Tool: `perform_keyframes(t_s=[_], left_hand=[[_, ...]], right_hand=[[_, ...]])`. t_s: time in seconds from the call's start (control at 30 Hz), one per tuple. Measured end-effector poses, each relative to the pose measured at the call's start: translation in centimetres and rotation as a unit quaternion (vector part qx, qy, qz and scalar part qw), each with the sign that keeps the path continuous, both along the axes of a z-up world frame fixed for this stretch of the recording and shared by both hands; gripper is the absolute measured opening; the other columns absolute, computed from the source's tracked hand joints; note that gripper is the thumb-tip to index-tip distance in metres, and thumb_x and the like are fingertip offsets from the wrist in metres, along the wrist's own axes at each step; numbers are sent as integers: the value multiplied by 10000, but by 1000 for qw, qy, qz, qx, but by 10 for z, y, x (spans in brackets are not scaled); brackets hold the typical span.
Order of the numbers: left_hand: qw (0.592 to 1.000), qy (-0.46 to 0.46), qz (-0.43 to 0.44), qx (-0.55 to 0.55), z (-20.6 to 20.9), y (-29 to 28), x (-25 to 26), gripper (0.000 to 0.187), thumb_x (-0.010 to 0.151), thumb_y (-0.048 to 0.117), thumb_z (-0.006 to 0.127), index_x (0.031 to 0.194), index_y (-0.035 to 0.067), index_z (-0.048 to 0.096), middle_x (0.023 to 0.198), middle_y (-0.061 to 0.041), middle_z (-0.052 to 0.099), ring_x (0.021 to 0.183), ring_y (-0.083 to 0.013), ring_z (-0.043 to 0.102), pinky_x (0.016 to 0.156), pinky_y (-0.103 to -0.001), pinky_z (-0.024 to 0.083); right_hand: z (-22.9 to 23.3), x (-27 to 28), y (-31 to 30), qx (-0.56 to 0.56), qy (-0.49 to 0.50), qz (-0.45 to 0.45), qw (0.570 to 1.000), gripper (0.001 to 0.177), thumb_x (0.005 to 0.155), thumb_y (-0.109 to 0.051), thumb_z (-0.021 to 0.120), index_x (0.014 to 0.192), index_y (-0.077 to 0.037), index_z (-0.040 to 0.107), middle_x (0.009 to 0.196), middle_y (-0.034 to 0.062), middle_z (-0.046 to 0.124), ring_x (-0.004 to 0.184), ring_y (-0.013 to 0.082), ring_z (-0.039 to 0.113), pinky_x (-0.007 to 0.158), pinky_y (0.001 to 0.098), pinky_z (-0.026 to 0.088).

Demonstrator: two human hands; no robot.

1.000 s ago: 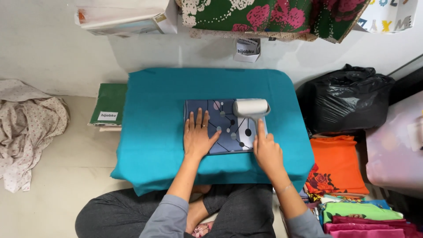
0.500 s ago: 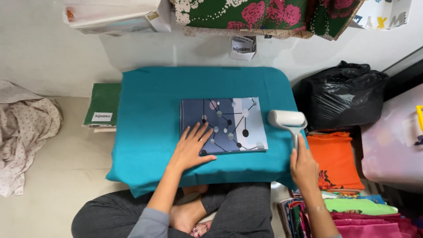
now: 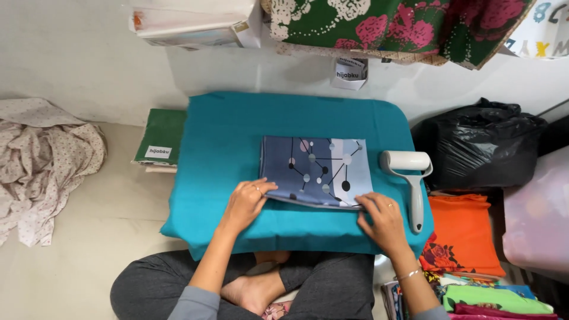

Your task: Cleaning a piece of fabric with a lint roller and then folding it neatly.

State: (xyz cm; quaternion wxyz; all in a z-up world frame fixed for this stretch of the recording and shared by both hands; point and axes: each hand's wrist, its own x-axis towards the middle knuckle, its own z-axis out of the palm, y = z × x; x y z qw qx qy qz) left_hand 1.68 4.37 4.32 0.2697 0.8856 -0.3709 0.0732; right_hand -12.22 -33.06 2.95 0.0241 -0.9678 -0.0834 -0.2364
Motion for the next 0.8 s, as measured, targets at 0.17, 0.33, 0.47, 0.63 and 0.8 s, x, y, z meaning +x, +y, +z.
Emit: perform_keyframes(t_s=[0.17, 0.33, 0.47, 0.63, 0.8], left_hand=[[981, 0, 28, -189, 10, -20, 20, 199, 977, 181, 632, 1132, 264, 724, 1107, 81, 776, 1167, -151, 693, 1074, -408, 461], [949, -36, 68, -305, 100, -33, 15, 175, 1055, 174, 543, 1068, 192, 717, 992, 18, 775, 994, -257, 730, 926, -384, 549], [946, -35, 181, -266, 156, -39, 6, 146, 1052, 134, 511, 1095, 99, 646, 807, -104, 700, 655, -302, 645, 618, -438, 474], [938, 159, 259, -168, 84, -46, 64, 304, 1108, 369, 393, 1135, 197, 642, 895, -178, 742, 911, -454, 714, 792, -585, 564], [899, 289, 323, -56, -33, -45, 118, 502, 1053, 514, 450, 1356, 120, 524, 1208, -236, 698, 1116, -462, 682, 906, -645, 536]], right_hand=[[26, 22, -16, 21, -66, 11, 998, 313, 769, -118, 746, 1049, -255, 718, 936, -76, 707, 986, 140, 691, 999, 378, 469], [106, 19, -29, 296, -50, 28, 953, 186, 830, -89, 772, 996, -173, 791, 828, -11, 742, 796, 173, 681, 886, 332, 503], [178, 17, -7, 440, 35, -8, 897, 140, 925, -49, 729, 1018, 56, 733, 782, 43, 663, 686, 98, 509, 631, 205, 436], [142, 60, -21, 418, 83, -55, 903, 145, 1007, -231, 711, 1052, -110, 778, 843, 100, 742, 839, 206, 654, 795, 384, 538], [121, 55, -19, 193, 87, -146, 966, 418, 1015, -268, 652, 1296, 42, 655, 1008, 332, 668, 941, 526, 664, 831, 608, 524]])
